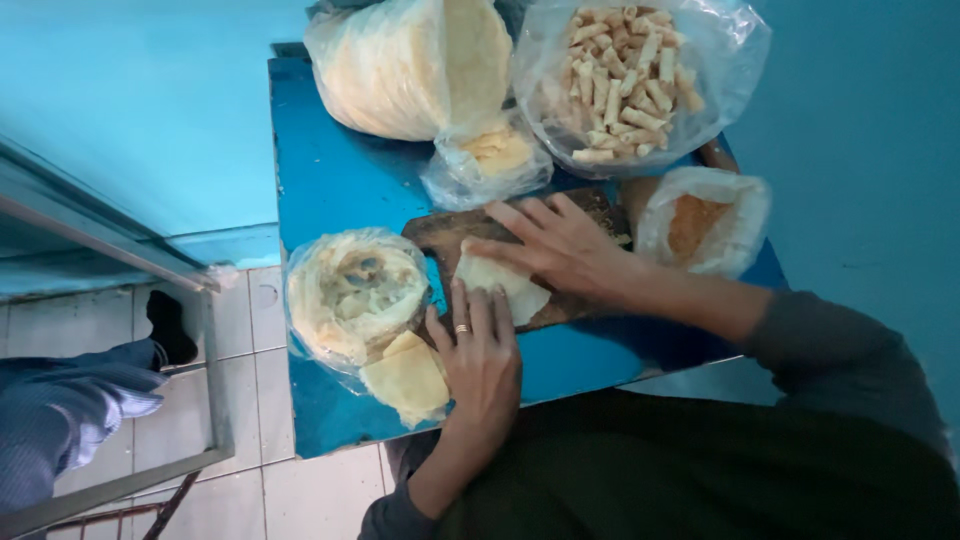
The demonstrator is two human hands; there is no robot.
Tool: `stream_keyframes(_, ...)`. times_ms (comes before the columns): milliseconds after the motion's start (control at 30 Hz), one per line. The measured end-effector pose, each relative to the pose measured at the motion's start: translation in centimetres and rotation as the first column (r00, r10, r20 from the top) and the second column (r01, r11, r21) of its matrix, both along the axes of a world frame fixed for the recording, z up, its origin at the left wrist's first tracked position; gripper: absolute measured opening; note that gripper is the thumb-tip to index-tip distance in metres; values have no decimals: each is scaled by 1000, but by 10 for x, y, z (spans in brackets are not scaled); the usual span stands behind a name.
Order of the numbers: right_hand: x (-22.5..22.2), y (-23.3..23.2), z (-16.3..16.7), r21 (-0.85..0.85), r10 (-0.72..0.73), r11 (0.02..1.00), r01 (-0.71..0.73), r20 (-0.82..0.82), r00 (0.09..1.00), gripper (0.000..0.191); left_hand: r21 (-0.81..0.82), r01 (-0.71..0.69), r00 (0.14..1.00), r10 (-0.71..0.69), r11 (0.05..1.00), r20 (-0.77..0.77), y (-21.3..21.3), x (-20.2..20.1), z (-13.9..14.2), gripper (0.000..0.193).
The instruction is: The person takes thin pastry wrapper sheets from a stack, places a portion of filling from a plastic bag onto each sheet, and folds and rolls them into small filled cylinders by hand on a cutting board, setting the finished rolls aside. The person repeats this wrapping cycle throughout the episode.
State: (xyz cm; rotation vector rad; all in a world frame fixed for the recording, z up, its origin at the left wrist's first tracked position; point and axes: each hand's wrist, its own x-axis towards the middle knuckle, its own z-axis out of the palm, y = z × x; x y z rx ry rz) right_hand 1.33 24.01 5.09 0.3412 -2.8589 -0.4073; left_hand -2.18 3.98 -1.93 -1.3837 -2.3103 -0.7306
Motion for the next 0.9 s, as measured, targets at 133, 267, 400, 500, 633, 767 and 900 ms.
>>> stream_keyframes(133, 2, 0, 4, 28, -91, 995, 92, -36, 995, 65, -35, -29, 998, 27, 999, -49, 1, 3, 5, 42)
stream_keyframes(267, 32, -2, 8, -311, -102, 948, 71, -85, 991, 70, -8, -70, 993, 69, 997, -100, 9, 9, 8, 41)
stream_keyframes(400, 76, -18, -5, -425, -147, 901, 90, -104, 984, 56, 62, -83, 993, 88, 995, -79, 15, 16, 7, 32)
stream_keyframes(500, 98, -13, -16, -466, -185, 877, 113, -110, 977, 53, -1, -95, 984, 94, 995, -153, 25, 24, 7, 31)
stream_keyframes(633, 113, -4, -28, -476, -226, 862, 173, -56, 972, 47, -113, -71, 981, 49, 991, -185, 39, 35, 13, 34)
stream_keyframes(767, 134, 6, -24, -377, -265, 899, 223, -63, 962, 44, -41, -62, 986, 55, 997, -160, 48, 47, 22, 33)
stream_keyframes(900, 173, 36, 2, -560, -364, 799, 217, -165, 916, 56, -27, -83, 984, 77, 996, -160, 49, 52, 27, 34)
